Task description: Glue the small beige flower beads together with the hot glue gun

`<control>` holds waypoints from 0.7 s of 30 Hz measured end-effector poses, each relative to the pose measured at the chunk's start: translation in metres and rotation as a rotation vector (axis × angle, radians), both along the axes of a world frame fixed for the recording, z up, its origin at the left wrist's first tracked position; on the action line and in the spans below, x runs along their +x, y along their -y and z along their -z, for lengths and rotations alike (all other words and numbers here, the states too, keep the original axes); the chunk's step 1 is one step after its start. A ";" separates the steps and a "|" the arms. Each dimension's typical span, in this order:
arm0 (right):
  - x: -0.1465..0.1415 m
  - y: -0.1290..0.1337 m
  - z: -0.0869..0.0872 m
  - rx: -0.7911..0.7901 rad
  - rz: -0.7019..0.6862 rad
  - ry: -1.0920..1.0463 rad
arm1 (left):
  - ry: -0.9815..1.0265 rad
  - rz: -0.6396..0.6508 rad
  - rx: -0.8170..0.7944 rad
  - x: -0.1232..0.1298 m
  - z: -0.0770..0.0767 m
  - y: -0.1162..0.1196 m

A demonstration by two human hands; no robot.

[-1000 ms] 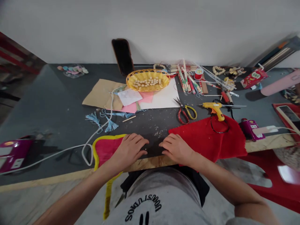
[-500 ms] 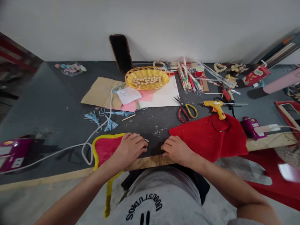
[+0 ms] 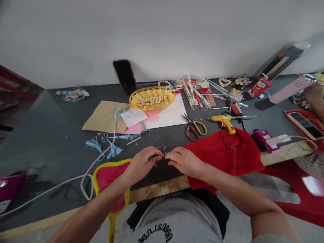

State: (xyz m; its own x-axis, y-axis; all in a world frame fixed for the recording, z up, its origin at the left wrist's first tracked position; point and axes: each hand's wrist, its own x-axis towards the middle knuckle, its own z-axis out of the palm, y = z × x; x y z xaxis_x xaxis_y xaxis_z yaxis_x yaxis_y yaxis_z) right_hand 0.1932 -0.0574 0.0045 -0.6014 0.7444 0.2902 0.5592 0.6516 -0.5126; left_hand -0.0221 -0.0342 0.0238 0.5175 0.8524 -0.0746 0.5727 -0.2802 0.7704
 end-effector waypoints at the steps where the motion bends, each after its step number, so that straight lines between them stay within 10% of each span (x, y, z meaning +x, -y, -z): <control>1: -0.003 -0.007 -0.005 0.020 0.009 -0.073 | 0.092 -0.051 -0.074 0.004 -0.001 -0.005; 8: -0.017 -0.050 -0.027 0.151 0.132 -0.255 | 0.519 -0.294 -0.385 0.024 -0.011 -0.030; 14: 0.001 -0.091 -0.026 0.217 0.096 -0.168 | 0.405 -0.293 -0.196 0.031 -0.016 -0.050; 21: 0.070 -0.161 -0.023 0.108 0.429 0.302 | -0.099 -0.118 0.250 -0.002 -0.009 -0.052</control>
